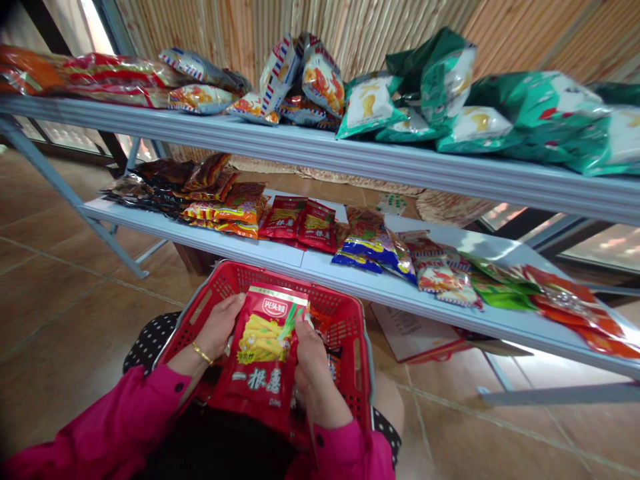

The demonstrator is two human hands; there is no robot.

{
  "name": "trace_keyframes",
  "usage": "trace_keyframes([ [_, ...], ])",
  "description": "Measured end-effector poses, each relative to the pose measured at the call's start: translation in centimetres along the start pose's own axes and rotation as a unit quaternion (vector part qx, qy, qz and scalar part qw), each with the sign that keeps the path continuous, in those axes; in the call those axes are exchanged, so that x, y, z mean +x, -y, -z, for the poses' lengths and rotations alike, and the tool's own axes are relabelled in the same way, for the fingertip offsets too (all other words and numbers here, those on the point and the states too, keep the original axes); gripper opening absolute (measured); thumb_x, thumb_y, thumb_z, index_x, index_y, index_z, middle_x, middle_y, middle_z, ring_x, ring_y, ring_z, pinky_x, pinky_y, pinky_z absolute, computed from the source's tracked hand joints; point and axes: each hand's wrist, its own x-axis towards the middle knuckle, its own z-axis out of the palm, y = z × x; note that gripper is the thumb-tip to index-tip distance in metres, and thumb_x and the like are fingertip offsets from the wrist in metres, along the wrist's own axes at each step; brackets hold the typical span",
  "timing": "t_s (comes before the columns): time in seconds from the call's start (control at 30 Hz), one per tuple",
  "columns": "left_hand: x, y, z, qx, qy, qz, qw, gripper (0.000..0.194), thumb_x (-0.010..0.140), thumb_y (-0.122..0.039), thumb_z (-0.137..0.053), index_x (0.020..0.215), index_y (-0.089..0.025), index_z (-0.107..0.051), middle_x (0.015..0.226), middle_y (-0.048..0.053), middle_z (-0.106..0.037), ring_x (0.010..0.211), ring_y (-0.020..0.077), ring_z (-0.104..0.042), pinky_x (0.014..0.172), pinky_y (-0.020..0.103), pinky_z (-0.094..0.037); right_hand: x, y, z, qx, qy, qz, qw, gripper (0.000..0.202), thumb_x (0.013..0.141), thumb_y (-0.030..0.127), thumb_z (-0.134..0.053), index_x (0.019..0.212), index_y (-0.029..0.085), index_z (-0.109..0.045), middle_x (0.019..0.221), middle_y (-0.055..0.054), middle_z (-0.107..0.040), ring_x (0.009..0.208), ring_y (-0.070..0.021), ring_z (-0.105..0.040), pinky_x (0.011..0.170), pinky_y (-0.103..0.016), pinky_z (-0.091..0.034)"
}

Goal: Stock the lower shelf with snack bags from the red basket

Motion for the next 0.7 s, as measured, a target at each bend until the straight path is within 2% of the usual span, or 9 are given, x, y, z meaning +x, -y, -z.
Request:
trace_keyframes([
  [0.13,-1.1,0.3,0.2,0.024,0.078,0.052,0.995,0.046,0.066,-0.054,-0.074,0.095,-0.017,-0.072,0.091,0.008,-0.075,0.087,0.0251,-0.069,0.077,0.035,-0.053,0.1,1.2,0.0,0.042,-0.021,-0.031,0.998,0.023,0.069,0.037,-0.076,0.083,0.020,-0.066,0.079,-0.007,-0.076,0.072,-0.0237,-0.072,0.061,-0.034,-0.058],
  [0.27,-2.1,1.0,0.0,0.021,0.152,0.102,0.983,0.047,0.061,-0.043,-0.082,0.096,-0.014,-0.072,0.089,0.011,-0.075,0.084,0.0278,-0.070,0.080,0.040,-0.053,-0.1,1.6,-0.2,0.035,-0.015,-0.012,0.999,0.026,0.069,0.040,-0.076,0.081,0.019,-0.066,0.078,-0.008,-0.076,0.075,-0.0243,-0.072,0.062,-0.035,-0.058],
  [0.4,-2.1,1.0,-0.3,0.009,0.121,0.101,0.987,0.050,0.058,-0.039,-0.084,0.098,-0.012,-0.070,0.085,0.010,-0.075,0.079,0.0276,-0.071,0.079,0.042,-0.054,-0.3,1.0,-0.1,0.025,0.015,0.008,1.000,0.028,0.062,0.037,-0.080,0.080,0.018,-0.068,0.077,-0.007,-0.076,0.077,-0.0257,-0.071,0.067,-0.036,-0.058],
  [0.5,-1.6,0.9,-0.2,-0.015,0.102,0.100,0.990,0.052,0.057,-0.037,-0.084,0.100,-0.013,-0.069,0.086,0.010,-0.075,0.079,0.0274,-0.071,0.077,0.041,-0.055,0.0,0.1,0.3,0.020,0.004,0.002,1.000,0.027,0.056,0.031,-0.083,0.075,0.018,-0.068,0.072,-0.005,-0.075,0.077,-0.0266,-0.071,0.068,-0.036,-0.057],
  [0.7,-1.0,1.3,0.5,-0.002,0.094,0.101,0.990,0.052,0.056,-0.036,-0.085,0.100,-0.013,-0.069,0.086,0.010,-0.075,0.077,0.0277,-0.071,0.075,0.041,-0.055,0.6,-0.5,1.0,0.010,-0.011,-0.033,0.999,0.029,0.054,0.031,-0.083,0.075,0.018,-0.068,0.068,-0.005,-0.074,0.068,-0.0272,-0.071,0.061,-0.037,-0.056],
])
